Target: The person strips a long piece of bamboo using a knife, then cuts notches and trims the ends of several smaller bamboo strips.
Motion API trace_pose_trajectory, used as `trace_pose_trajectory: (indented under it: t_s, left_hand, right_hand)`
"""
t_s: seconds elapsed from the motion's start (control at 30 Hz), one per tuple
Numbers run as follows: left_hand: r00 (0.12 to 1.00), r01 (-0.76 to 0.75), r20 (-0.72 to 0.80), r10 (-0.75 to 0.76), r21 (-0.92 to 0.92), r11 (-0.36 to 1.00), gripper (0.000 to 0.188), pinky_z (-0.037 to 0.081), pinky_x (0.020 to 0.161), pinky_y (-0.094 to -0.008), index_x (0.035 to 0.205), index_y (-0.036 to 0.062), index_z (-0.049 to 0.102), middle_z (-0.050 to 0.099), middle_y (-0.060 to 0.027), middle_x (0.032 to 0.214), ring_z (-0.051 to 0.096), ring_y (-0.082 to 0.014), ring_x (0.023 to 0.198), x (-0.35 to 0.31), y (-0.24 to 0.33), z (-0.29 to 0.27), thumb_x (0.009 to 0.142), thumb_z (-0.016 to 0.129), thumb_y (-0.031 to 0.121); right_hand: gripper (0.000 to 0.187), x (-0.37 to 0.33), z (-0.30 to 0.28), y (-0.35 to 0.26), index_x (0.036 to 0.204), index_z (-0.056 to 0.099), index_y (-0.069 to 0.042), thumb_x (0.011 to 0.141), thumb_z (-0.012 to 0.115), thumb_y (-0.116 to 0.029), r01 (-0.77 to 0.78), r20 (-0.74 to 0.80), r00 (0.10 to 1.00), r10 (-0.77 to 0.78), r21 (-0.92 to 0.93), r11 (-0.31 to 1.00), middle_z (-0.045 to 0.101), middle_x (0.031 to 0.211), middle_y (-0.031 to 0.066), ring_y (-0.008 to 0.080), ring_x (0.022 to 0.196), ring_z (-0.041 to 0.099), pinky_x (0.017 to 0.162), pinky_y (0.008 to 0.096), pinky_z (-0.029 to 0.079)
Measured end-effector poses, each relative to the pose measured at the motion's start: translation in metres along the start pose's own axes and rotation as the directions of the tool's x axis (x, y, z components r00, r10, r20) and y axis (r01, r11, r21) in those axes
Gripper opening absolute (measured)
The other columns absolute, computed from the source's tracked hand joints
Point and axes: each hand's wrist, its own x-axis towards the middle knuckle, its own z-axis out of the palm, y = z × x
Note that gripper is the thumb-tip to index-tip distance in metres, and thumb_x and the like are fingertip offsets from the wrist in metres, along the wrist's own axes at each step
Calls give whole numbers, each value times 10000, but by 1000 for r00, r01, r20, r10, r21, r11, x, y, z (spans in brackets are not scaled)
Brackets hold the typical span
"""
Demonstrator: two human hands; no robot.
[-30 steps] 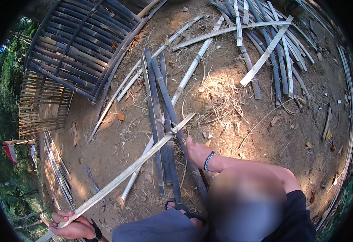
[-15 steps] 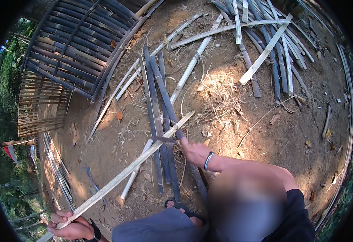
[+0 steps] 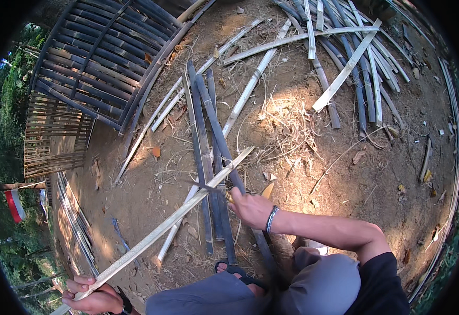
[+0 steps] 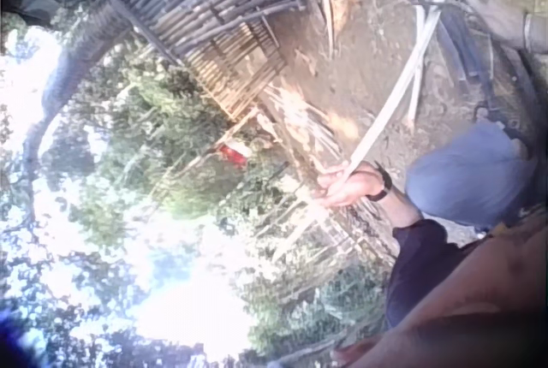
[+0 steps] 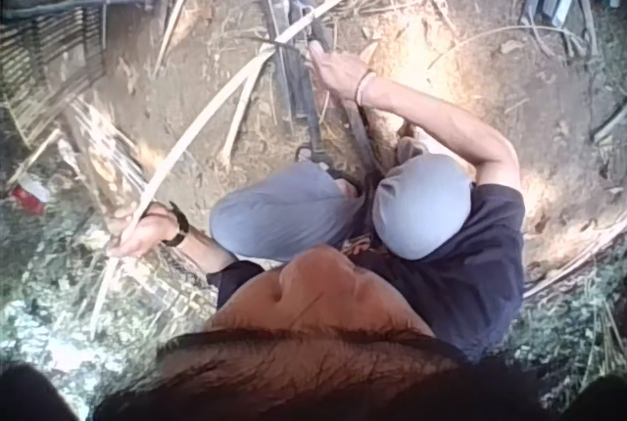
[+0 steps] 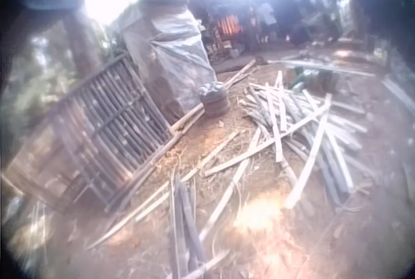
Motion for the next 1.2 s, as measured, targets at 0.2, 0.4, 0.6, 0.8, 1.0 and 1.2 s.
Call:
trace_pose_trajectory:
  t_s: [0.2, 0.4, 0.6, 0.8, 1.0, 1.2]
  left_hand:
    - [996, -14, 89, 18, -55, 998, 290, 339, 522, -273, 792, 95, 301, 290, -19, 589, 371, -144, 524, 2, 1, -2, 997, 271, 299]
    - [1000, -10, -2, 10, -8, 1000, 296, 332, 522, -266, 786, 103, 295, 283, -16, 589, 377, -142, 524, 2, 1, 0, 999, 273, 308]
    - [995, 22, 99, -17, -51, 998, 301, 317, 520, -271, 767, 107, 279, 276, -14, 589, 361, -137, 517, 6, -1, -8, 998, 271, 301]
    - [1000, -15, 8, 15, -15, 1000, 296, 320, 513, -263, 766, 112, 282, 301, -24, 589, 372, -141, 508, 3, 2, 7, 1002, 266, 291]
    - [999, -28, 37, 30, -45, 999, 298, 319, 513, -269, 765, 110, 278, 285, -25, 585, 352, -143, 506, 2, 3, 2, 1004, 283, 288]
    - [1000, -20, 1, 20, -50, 999, 323, 299, 492, -270, 745, 113, 240, 253, -21, 578, 338, -142, 508, 0, 7, 15, 1000, 302, 300]
  right_hand:
    - [281, 27, -21, 63, 957, 340, -11, 974, 395, -286, -125, -136, 986, 99, -199, 972, 594, 636, 261, 431, 610, 618, 520, 509, 502]
    - [284, -21, -2, -49, 926, 333, -5, 961, 429, -270, 218, -24, 976, -217, 22, 976, 561, 577, 205, 420, 547, 590, 484, 497, 484]
    - [307, 19, -4, 76, 932, 341, 17, 955, 432, -274, -153, -166, 976, 138, -81, 985, 578, 599, 234, 436, 570, 586, 508, 516, 477]
    - [302, -10, 0, -27, 965, 336, 12, 946, 458, -264, 190, -134, 972, -194, -42, 981, 577, 583, 230, 431, 561, 590, 477, 517, 465]
    - [270, 9, 2, 36, 954, 346, -19, 954, 438, -273, -43, -183, 983, 26, -85, 995, 594, 605, 223, 406, 562, 614, 470, 491, 495]
    - [224, 18, -1, 65, 954, 352, 3, 953, 421, -210, -177, -194, 970, 147, -148, 973, 592, 622, 238, 380, 559, 629, 473, 453, 513]
